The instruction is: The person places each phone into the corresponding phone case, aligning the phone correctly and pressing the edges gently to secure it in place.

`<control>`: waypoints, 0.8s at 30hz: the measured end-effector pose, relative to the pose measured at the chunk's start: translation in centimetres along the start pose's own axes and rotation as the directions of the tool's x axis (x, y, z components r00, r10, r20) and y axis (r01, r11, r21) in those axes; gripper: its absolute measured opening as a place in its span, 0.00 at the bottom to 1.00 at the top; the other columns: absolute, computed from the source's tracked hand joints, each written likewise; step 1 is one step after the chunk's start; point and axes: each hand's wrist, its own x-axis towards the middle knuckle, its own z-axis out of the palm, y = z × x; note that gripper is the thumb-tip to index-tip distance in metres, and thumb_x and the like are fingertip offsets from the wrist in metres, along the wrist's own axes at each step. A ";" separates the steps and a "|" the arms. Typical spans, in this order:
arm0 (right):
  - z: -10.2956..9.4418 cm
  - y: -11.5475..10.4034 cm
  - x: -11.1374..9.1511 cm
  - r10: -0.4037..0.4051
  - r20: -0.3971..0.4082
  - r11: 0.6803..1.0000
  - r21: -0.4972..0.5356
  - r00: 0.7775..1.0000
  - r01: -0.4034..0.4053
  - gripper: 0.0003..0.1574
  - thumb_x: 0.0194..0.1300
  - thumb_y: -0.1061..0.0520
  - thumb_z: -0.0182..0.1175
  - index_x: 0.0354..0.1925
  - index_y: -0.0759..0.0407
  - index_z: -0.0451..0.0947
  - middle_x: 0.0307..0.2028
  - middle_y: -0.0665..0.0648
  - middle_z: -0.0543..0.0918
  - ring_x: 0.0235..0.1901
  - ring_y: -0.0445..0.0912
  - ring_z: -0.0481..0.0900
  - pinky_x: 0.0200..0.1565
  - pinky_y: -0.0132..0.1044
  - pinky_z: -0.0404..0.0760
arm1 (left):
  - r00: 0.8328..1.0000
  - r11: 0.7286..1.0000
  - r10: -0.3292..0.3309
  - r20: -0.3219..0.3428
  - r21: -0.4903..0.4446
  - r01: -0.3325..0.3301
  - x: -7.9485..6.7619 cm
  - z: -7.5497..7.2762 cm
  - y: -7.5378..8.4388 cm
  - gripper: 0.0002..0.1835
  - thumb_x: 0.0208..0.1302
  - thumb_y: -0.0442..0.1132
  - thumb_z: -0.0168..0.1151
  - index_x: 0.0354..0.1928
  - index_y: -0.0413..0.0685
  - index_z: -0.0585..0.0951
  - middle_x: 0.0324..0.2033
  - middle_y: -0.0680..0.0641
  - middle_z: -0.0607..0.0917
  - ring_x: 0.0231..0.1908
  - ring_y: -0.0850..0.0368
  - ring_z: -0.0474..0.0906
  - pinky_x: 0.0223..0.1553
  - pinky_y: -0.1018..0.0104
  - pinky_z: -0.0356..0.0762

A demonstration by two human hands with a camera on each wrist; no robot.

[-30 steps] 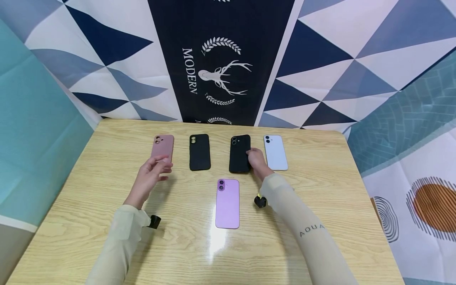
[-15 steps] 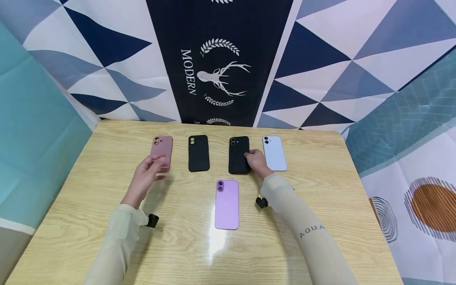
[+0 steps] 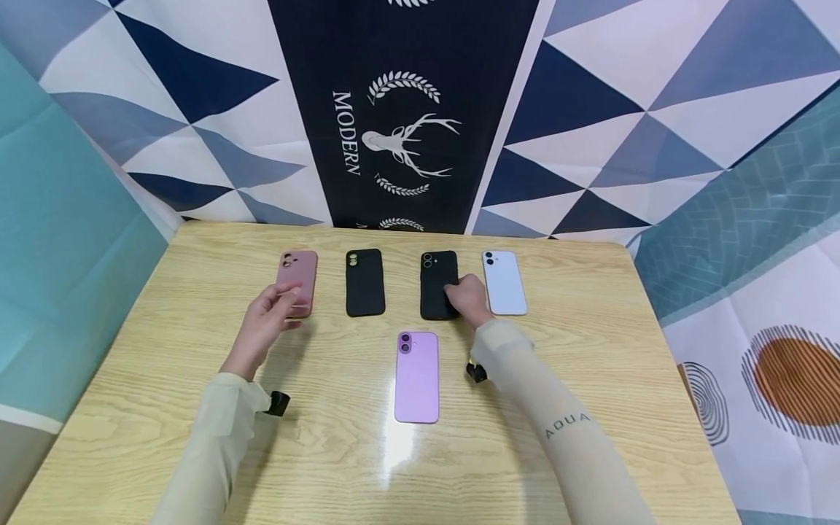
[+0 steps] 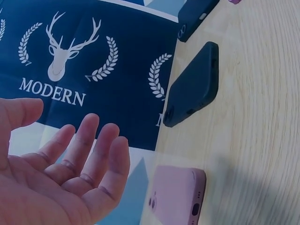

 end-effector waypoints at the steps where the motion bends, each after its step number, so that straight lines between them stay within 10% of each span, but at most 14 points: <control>1: 0.0 -0.1 0.0 0.003 -0.001 1.000 -0.007 1.000 -0.003 0.20 0.64 0.56 0.52 0.16 0.55 0.62 0.16 0.52 0.67 0.19 0.45 0.65 0.20 0.31 0.64 | 1.000 1.000 -0.002 -0.003 0.007 0.002 0.0 -0.1 0.0 0.29 0.72 0.54 0.41 0.67 0.45 0.62 0.58 0.36 0.73 0.51 0.55 0.76 0.53 0.58 0.78; 7: -0.1 -0.2 -0.1 0.018 -0.004 0.999 -0.028 1.000 -0.018 0.13 0.64 0.55 0.53 0.33 0.64 0.75 0.34 0.60 0.78 0.28 0.47 0.71 0.24 0.31 0.68 | 1.000 1.000 -0.013 -0.005 0.001 0.013 0.2 -0.6 -0.1 0.29 0.72 0.54 0.42 0.67 0.43 0.61 0.56 0.39 0.75 0.48 0.59 0.77 0.52 0.59 0.78; 15: -0.1 -0.2 0.5 0.077 0.029 0.995 0.055 0.997 -0.079 0.25 0.64 0.56 0.55 0.12 0.56 0.62 0.10 0.50 0.62 0.12 0.44 0.61 0.16 0.33 0.60 | 0.999 0.999 -0.028 -0.017 -0.031 0.028 0.4 -1.0 -0.1 0.28 0.72 0.53 0.43 0.66 0.42 0.62 0.46 0.52 0.79 0.47 0.60 0.78 0.53 0.59 0.78; 24: 0.1 -0.1 0.5 0.082 0.017 0.994 0.072 0.997 -0.083 0.27 0.63 0.62 0.50 0.10 0.54 0.54 0.09 0.49 0.54 0.11 0.43 0.53 0.15 0.33 0.57 | 0.998 0.996 -0.056 -0.022 -0.066 0.054 0.6 -1.3 -0.7 0.30 0.71 0.54 0.44 0.66 0.42 0.61 0.41 0.59 0.79 0.47 0.61 0.78 0.54 0.58 0.77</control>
